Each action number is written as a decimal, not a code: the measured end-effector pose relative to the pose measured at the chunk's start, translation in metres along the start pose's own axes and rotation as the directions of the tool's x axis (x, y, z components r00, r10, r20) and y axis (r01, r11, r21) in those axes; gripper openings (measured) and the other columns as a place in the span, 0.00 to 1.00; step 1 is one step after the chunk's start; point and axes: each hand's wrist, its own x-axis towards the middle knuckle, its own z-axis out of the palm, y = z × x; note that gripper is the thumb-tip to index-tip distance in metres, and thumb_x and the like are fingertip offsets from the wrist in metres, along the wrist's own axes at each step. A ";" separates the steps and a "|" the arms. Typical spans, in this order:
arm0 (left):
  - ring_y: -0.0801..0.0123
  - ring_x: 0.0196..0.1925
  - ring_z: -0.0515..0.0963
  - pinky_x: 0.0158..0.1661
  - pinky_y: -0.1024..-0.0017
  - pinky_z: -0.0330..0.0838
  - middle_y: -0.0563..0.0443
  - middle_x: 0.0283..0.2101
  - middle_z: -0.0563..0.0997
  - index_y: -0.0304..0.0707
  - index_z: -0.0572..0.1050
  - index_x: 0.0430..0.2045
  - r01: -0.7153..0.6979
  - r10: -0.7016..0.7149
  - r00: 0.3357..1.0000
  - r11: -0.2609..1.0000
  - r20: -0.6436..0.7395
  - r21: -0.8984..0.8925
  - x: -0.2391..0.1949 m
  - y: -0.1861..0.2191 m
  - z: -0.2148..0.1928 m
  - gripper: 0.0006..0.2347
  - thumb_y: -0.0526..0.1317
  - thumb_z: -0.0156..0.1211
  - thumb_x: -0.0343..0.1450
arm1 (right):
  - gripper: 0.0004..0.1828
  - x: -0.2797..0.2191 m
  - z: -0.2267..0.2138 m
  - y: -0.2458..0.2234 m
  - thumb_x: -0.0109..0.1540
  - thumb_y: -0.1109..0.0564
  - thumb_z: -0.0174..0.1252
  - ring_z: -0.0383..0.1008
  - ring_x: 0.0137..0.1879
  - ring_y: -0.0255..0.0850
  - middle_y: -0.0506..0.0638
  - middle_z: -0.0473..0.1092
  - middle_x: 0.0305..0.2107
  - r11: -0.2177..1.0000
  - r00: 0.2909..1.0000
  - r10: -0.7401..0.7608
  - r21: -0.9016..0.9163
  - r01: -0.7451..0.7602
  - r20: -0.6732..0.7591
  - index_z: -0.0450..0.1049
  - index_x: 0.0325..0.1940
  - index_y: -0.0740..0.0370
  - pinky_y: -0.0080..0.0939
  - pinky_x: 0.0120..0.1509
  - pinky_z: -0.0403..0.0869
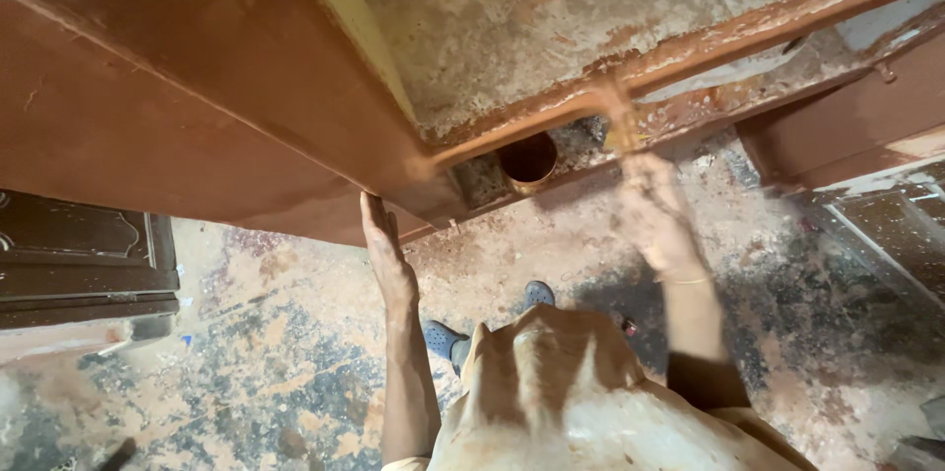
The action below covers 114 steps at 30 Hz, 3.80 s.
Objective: The person paints a wooden door frame with brown paint using a brush. They repeatedly dip the brush into a paint can and apply paint to the vertical and horizontal edges of the frame.
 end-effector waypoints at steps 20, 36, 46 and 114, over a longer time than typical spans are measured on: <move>0.50 0.83 0.44 0.77 0.55 0.39 0.37 0.80 0.44 0.31 0.45 0.75 -0.034 0.066 0.990 0.970 -0.128 0.240 -0.016 0.005 0.032 0.36 0.61 0.34 0.80 | 0.19 -0.006 0.046 0.071 0.67 0.70 0.48 0.56 0.30 0.27 0.41 0.53 0.31 0.971 0.874 0.016 -0.215 0.101 0.485 0.58 0.59 0.57 0.23 0.28 0.61; 0.41 0.81 0.45 0.76 0.52 0.42 0.30 0.78 0.47 0.27 0.50 0.73 -0.270 -0.037 0.918 0.673 0.396 0.689 -0.033 -0.024 0.082 0.33 0.47 0.55 0.76 | 0.33 -0.007 -0.050 0.034 0.63 0.65 0.55 0.66 0.27 0.29 0.57 0.71 0.41 0.553 0.973 0.229 -0.823 -0.129 0.002 0.58 0.72 0.51 0.30 0.24 0.69; 0.40 0.81 0.44 0.76 0.53 0.41 0.31 0.78 0.46 0.26 0.49 0.73 -0.195 -0.081 0.938 0.679 0.336 0.708 -0.050 -0.025 0.062 0.34 0.48 0.55 0.76 | 0.28 0.140 -0.021 0.093 0.57 0.68 0.52 0.76 0.55 0.55 0.65 0.74 0.52 -0.112 0.873 0.478 -0.978 0.175 0.101 0.72 0.62 0.61 0.56 0.59 0.74; 0.44 0.82 0.42 0.76 0.54 0.40 0.33 0.79 0.44 0.29 0.47 0.74 0.008 -0.136 0.980 0.758 0.145 0.653 -0.055 -0.030 0.018 0.32 0.48 0.50 0.78 | 0.20 0.024 -0.055 0.142 0.76 0.59 0.48 0.61 0.36 0.39 0.54 0.66 0.35 0.698 0.980 0.071 -0.692 -0.182 -0.186 0.74 0.70 0.60 0.40 0.40 0.71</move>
